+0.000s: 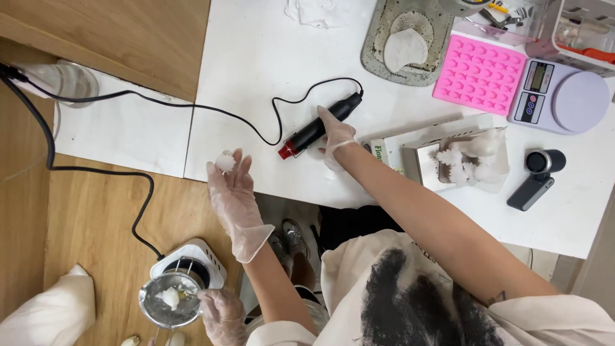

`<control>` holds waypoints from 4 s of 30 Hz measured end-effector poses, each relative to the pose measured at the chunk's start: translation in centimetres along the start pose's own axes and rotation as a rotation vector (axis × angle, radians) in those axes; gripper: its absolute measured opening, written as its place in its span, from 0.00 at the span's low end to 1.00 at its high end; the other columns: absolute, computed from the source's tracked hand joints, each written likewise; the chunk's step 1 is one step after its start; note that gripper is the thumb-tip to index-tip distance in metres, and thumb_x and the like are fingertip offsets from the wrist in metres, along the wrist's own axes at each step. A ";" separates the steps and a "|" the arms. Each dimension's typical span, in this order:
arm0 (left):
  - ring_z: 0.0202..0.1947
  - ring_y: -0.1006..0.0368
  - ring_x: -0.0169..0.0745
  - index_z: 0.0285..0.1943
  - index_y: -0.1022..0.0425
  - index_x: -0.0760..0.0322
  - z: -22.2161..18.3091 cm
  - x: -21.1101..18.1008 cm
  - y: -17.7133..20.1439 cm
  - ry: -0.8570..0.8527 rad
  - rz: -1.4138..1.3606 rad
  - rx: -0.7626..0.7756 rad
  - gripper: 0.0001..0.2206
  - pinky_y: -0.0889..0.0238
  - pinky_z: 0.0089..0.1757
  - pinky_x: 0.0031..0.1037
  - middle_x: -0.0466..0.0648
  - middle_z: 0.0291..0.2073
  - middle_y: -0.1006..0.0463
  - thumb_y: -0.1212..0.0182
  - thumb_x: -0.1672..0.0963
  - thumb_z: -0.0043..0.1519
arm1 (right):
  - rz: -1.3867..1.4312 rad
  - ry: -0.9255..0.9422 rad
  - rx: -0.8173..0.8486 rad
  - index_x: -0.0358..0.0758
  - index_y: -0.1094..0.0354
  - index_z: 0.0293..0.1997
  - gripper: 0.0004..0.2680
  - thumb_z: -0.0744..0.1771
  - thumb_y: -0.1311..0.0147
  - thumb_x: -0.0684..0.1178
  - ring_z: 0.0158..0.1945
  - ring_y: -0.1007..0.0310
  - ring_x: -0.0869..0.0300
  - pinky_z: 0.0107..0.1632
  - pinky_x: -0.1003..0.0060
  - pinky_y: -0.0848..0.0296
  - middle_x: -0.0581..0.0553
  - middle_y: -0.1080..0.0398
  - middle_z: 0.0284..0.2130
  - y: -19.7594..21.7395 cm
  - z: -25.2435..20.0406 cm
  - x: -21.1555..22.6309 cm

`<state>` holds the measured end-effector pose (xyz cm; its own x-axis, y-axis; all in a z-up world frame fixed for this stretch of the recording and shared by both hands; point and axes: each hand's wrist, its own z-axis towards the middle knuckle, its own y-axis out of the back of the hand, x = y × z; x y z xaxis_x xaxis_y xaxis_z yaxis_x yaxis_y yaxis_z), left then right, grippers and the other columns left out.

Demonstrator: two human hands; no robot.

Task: Use a heat gun to smooth and assemble wax candle components into a decorative figure.

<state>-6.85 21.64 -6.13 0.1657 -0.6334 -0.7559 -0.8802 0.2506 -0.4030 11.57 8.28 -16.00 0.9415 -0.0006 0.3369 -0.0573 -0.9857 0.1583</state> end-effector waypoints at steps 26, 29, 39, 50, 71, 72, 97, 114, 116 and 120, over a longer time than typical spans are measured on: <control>0.45 0.21 0.40 0.58 0.28 0.68 0.1 2.4 -2.1 0.166 0.042 -0.036 0.18 0.29 0.37 0.19 0.53 0.47 0.18 0.48 0.49 0.69 | 0.232 1.048 0.561 0.35 0.36 0.50 0.14 0.72 0.47 0.58 0.36 0.25 0.53 0.44 0.56 0.22 0.42 0.29 0.35 12.6 -16.7 10.7; 0.46 0.20 0.39 0.58 0.29 0.69 -1.5 4.2 -2.6 0.241 -0.049 0.006 0.18 0.28 0.37 0.18 0.53 0.49 0.19 0.46 0.51 0.68 | 0.167 1.172 0.582 0.34 0.35 0.48 0.14 0.74 0.48 0.57 0.38 0.26 0.55 0.47 0.57 0.22 0.43 0.29 0.36 16.2 -17.6 12.3; 0.54 0.22 0.40 0.58 0.26 0.69 -12.1 8.8 -6.9 0.448 -0.170 0.244 0.16 0.24 0.51 0.21 0.55 0.54 0.21 0.46 0.53 0.68 | 0.220 1.356 0.770 0.35 0.39 0.45 0.19 0.74 0.59 0.65 0.28 0.40 0.56 0.34 0.63 0.37 0.40 0.36 0.32 30.2 -16.0 10.4; 0.50 0.18 0.47 0.49 0.28 0.68 -14.6 15.8 -8.4 0.526 -0.133 0.338 0.07 0.25 0.47 0.26 0.58 0.46 0.18 0.39 0.58 0.68 | 0.223 1.595 0.671 0.40 0.43 0.51 0.11 0.76 0.52 0.57 0.26 0.34 0.54 0.31 0.59 0.29 0.39 0.37 0.30 35.6 -12.7 7.8; 0.56 0.25 0.43 0.63 0.31 0.64 -13.5 14.0 -11.5 0.720 -0.048 0.608 0.16 0.32 0.54 0.25 0.54 0.53 0.22 0.40 0.58 0.67 | 0.287 1.803 0.256 0.41 0.44 0.52 0.19 0.70 0.49 0.66 0.25 0.30 0.59 0.28 0.64 0.28 0.40 0.35 0.30 32.5 -15.5 1.3; 0.56 0.26 0.39 0.68 0.32 0.63 -13.5 13.6 -11.8 0.730 -0.005 0.618 0.18 0.33 0.54 0.24 0.52 0.54 0.23 0.41 0.58 0.68 | 0.291 1.803 0.236 0.41 0.44 0.51 0.19 0.69 0.49 0.66 0.24 0.30 0.60 0.27 0.64 0.28 0.40 0.35 0.29 32.4 -15.5 1.3; 0.55 0.23 0.48 0.67 0.32 0.73 -13.1 12.9 -13.5 0.725 0.124 0.584 0.18 0.30 0.53 0.31 0.57 0.56 0.22 0.51 0.57 0.71 | 0.087 1.873 0.335 0.41 0.46 0.54 0.18 0.69 0.51 0.65 0.25 0.28 0.59 0.28 0.63 0.26 0.41 0.35 0.33 34.7 -13.8 2.4; 0.62 0.27 0.51 0.74 0.38 0.71 -12.9 13.8 -11.7 1.122 -0.454 0.722 0.19 0.27 0.56 0.26 0.66 0.64 0.30 0.48 0.60 0.73 | -0.113 1.825 0.381 0.42 0.48 0.55 0.16 0.70 0.50 0.61 0.28 0.25 0.57 0.34 0.59 0.22 0.39 0.33 0.36 35.2 -15.9 2.6; 0.61 0.26 0.50 0.73 0.37 0.72 -12.7 13.9 -11.6 1.077 -0.400 0.741 0.19 0.27 0.55 0.25 0.66 0.63 0.29 0.47 0.60 0.73 | -0.046 1.830 0.365 0.42 0.47 0.54 0.16 0.70 0.50 0.61 0.27 0.25 0.58 0.33 0.59 0.22 0.39 0.33 0.36 34.9 -15.4 2.1; 0.56 0.24 0.48 0.73 0.36 0.73 -12.8 12.6 -12.2 0.937 -0.201 0.749 0.21 0.27 0.51 0.24 0.63 0.60 0.25 0.44 0.58 0.72 | 0.036 1.893 0.341 0.39 0.48 0.51 0.16 0.69 0.50 0.60 0.26 0.26 0.58 0.28 0.62 0.24 0.40 0.33 0.32 33.8 -15.4 2.6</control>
<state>0.31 1.21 -4.16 -0.3884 -0.9155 -0.1052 -0.3501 0.2522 -0.9021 7.01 -22.48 4.56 -0.6050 -0.0936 0.7907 0.2131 -0.9759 0.0475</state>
